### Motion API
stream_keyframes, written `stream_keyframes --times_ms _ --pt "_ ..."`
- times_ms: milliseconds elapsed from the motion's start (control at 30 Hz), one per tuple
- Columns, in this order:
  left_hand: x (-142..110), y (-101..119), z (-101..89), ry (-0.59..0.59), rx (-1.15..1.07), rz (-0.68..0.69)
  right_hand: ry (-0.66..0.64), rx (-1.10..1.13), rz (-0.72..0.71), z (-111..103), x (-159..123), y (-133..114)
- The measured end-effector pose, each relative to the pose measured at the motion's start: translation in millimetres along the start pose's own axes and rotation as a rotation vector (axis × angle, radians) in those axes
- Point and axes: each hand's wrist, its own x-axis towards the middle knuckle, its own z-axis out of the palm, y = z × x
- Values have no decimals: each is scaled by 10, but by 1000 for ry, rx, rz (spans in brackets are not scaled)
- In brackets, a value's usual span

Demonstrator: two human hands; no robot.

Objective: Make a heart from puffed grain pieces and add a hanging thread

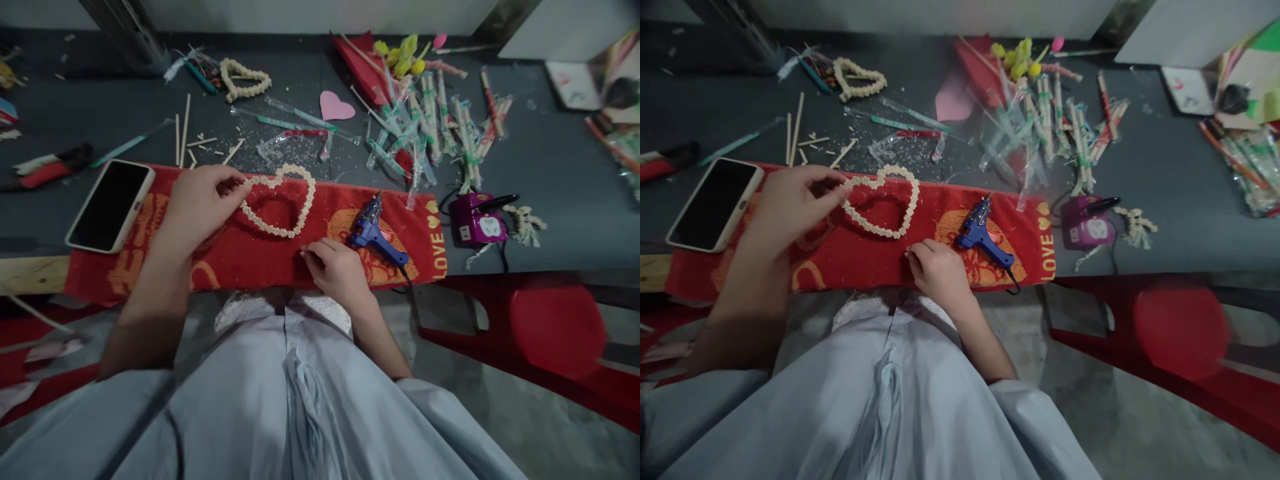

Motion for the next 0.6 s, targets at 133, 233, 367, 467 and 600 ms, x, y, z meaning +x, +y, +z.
stream_keyframes --times_ms 133,233,367,467,600 --pt "60 -36 6 2 -24 71 130 38 85 -9 45 13" --pt "55 -43 6 -2 -22 121 233 68 216 -11 115 27" --pt "19 -50 3 31 -32 150 148 70 267 1 214 18" --pt "11 -55 8 36 -39 157 82 90 262 34 261 -1" --pt "21 -55 18 32 -39 144 97 107 265 92 291 -4"
